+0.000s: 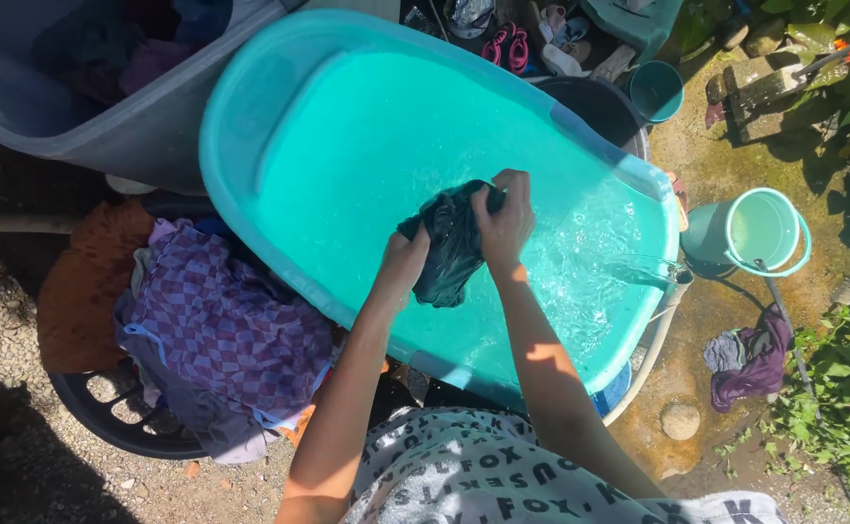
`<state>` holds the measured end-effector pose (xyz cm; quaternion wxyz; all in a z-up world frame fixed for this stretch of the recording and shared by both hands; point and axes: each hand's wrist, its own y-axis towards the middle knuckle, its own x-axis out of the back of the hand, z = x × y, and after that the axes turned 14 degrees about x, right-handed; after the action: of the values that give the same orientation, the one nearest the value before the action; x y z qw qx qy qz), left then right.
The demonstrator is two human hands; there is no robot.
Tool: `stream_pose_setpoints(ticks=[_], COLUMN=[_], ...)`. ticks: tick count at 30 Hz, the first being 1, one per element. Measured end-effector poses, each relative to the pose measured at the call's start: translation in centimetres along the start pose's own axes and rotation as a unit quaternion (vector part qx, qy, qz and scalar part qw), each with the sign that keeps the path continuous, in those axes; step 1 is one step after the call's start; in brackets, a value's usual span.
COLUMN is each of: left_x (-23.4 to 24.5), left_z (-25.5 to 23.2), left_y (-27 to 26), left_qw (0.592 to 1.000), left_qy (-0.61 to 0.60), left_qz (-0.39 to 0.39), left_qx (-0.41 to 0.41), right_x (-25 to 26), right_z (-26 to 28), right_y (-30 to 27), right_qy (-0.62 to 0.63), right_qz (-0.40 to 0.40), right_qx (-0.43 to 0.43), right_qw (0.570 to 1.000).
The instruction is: Hand washing various items of clothing in a small tub of water.
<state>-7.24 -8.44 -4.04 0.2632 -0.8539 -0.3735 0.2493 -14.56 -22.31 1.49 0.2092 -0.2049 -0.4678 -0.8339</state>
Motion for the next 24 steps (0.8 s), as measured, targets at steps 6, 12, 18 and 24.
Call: stream_pose_setpoints(ticks=[6, 12, 18, 24], left_x=[10.3, 3.8, 2.5, 2.1], left_z=[-3.5, 4.3, 3.5, 17.4], left_y=[-1.4, 3.6, 3.4, 14.9], left_qw=[0.917, 0.813, 0.846, 0.858], left_qy=[0.262, 0.442, -0.506, -0.370], left_qz=[-0.298, -0.266, 0.121, 0.326], left_qx=[0.032, -0.272, 0.117, -0.143], right_x=[3.0, -2.9, -4.8, 1.7], right_z=[-8.9, -6.6, -2.4, 12.5], right_y=[-7.7, -12.5, -12.3, -3.0], right_qy=[-0.135, 0.028, 0.203, 0.192], right_qz=[-0.016, 0.313, -0.013, 0.000], right_qx=[-0.235, -0.149, -0.468, 0.065], right_qw=[0.963, 0.937, 0.860, 0.979])
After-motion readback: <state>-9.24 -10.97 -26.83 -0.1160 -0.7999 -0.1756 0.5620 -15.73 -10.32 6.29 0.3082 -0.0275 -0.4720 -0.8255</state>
